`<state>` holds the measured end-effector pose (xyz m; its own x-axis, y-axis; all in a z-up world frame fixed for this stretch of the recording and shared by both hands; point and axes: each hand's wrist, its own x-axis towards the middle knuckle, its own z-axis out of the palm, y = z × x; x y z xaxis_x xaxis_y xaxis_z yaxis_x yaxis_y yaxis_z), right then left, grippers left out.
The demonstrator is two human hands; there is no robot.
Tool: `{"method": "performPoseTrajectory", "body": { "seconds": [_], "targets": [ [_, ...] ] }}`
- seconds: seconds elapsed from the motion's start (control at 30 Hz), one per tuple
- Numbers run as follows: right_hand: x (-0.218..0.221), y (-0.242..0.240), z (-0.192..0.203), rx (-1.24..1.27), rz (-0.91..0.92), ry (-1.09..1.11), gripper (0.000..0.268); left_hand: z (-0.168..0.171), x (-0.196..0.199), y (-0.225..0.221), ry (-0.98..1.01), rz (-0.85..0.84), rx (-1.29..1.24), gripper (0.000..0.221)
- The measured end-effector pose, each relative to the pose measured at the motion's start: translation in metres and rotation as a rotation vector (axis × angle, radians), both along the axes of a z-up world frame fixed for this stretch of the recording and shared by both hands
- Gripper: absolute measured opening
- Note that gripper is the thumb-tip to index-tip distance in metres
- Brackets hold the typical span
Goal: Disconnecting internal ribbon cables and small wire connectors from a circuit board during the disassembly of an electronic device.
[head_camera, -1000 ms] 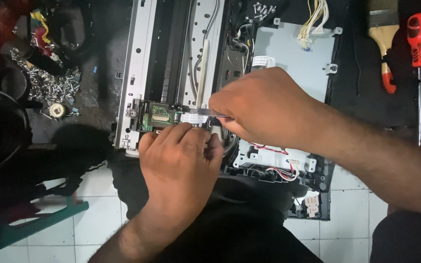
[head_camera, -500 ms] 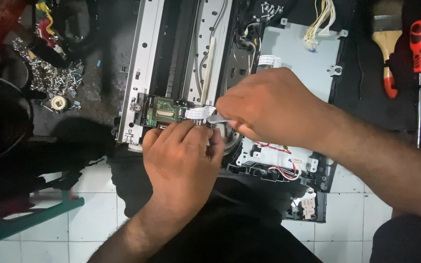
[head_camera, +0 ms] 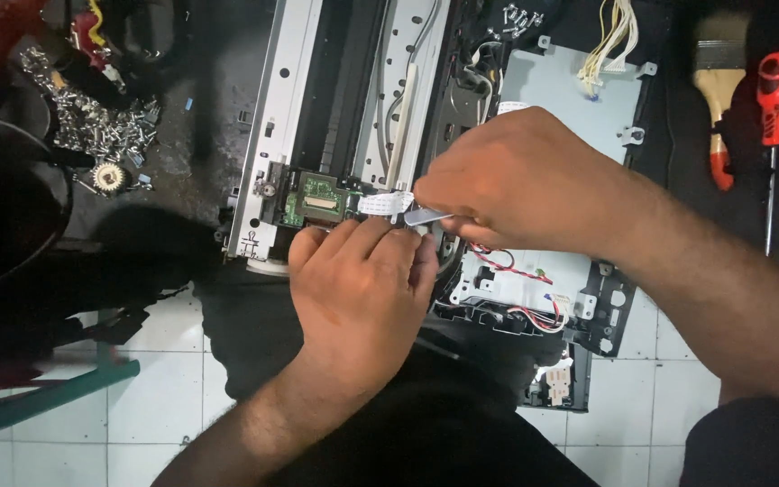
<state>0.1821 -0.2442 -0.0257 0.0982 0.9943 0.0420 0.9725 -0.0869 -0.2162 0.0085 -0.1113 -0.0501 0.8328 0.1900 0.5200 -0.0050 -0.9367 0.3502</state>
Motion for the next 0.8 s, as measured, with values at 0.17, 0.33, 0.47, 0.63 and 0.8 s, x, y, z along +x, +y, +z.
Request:
{"method": "performPoseTrajectory", "body": {
  "seconds": [0.17,0.33,0.47,0.63,0.8],
  "targets": [
    [0.005,0.003,0.004,0.067,0.085,0.080,0.034,0.003,-0.005,0.003,0.017,-0.007,0.002,0.022],
    [0.012,0.005,0.007,-0.081,0.089,0.019,0.027,0.019,-0.007,0.015,0.100,-0.067,-0.060,0.021],
    [0.009,0.005,0.007,-0.023,0.078,0.018,0.028,0.024,-0.006,0.029,0.165,-0.115,-0.053,0.022],
    [0.006,0.004,0.009,-0.007,0.062,0.030,0.028,0.016,-0.003,0.019,0.115,-0.051,-0.019,0.024],
    [0.004,0.001,0.006,0.038,0.027,0.097,0.030,0.010,0.002,0.011,0.084,-0.003,0.016,0.024]
  ]
}}
